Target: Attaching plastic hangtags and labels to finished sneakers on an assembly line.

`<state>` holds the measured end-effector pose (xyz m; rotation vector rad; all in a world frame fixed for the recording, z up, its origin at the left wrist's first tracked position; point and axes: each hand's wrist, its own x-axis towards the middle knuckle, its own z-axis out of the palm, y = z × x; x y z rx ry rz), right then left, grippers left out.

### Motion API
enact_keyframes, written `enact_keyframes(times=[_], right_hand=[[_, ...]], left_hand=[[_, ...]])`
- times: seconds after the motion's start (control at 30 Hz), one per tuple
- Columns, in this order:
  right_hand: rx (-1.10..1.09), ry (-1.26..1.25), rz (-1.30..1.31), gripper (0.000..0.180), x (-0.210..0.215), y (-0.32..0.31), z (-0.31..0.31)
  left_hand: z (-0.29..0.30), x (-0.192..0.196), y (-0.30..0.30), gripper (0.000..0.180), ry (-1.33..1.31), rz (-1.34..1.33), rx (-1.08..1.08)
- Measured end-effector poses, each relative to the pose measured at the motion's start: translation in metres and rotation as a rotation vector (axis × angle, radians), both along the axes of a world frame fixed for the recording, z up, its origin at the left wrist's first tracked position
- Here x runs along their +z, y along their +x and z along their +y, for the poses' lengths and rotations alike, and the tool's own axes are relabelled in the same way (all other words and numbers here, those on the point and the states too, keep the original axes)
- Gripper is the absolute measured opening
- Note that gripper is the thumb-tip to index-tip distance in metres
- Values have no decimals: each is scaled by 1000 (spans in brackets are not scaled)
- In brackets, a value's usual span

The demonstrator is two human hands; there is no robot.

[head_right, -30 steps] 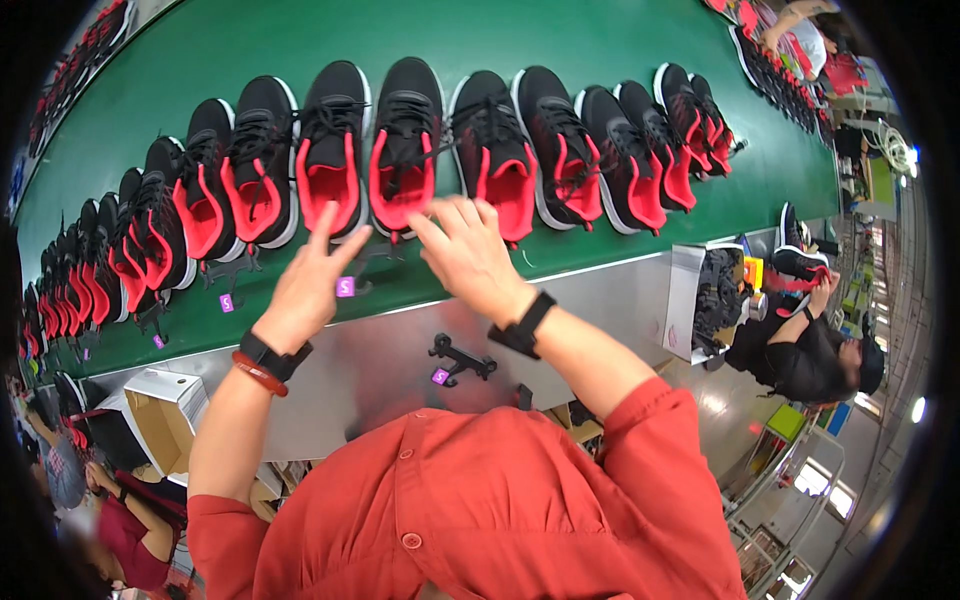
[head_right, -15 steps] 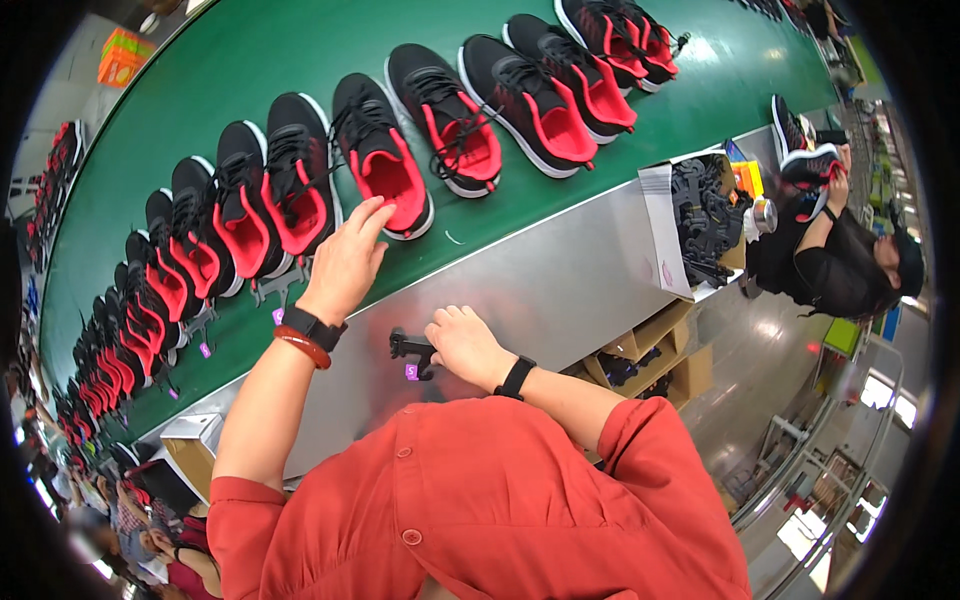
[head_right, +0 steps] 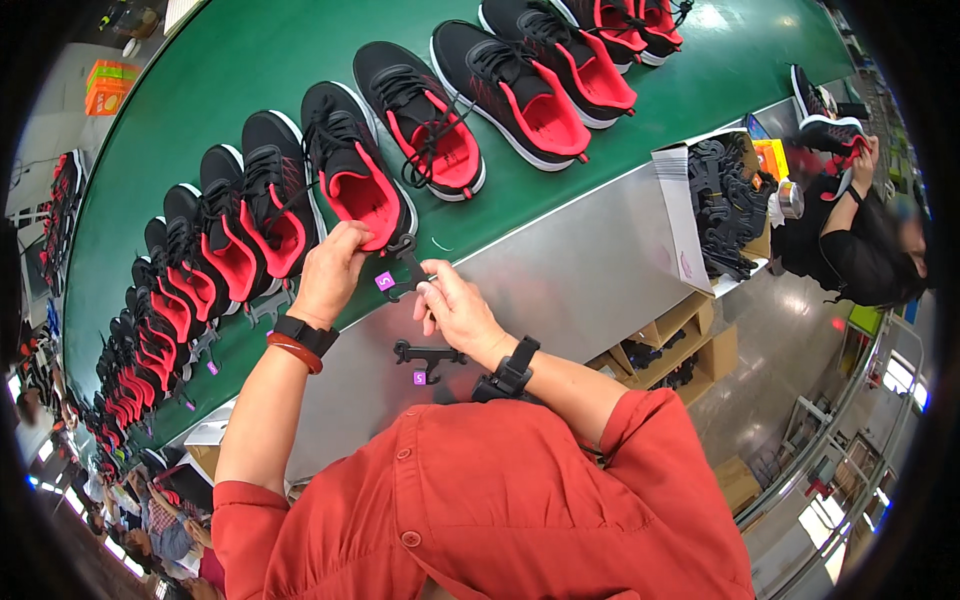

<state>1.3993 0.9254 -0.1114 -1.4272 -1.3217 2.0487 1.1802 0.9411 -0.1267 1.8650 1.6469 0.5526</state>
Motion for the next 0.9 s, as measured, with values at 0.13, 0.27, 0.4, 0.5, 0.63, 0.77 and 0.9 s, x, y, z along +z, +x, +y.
enact_keyframes(times=[0.13, 0.27, 0.4, 0.5, 0.63, 0.77, 0.9], right_hand=[[46, -98, 8, 28, -8, -10, -7], [194, -145, 22, 30, -16, -11, -3], [300, -281, 169, 27, -28, 3, 25], [437, -389, 63, 31, -10, 5, 54], [752, -198, -74, 33, -6, -8, 66], [648, -296, -66, 33, 8, -22, 49], [633, -346, -2, 41, 17, -12, 79]], left_hand=[[5, -2, -4, 20, -11, 23, -39], [3, -8, -9, 18, -13, 126, -68], [2, 7, -5, 40, 96, 137, -133], [-13, 12, 1, 61, 67, 193, -331], [-22, -9, -2, 55, 110, 153, -172], [-25, -11, -3, 52, 127, 207, -148], [-21, 5, -7, 57, 181, 92, -258]])
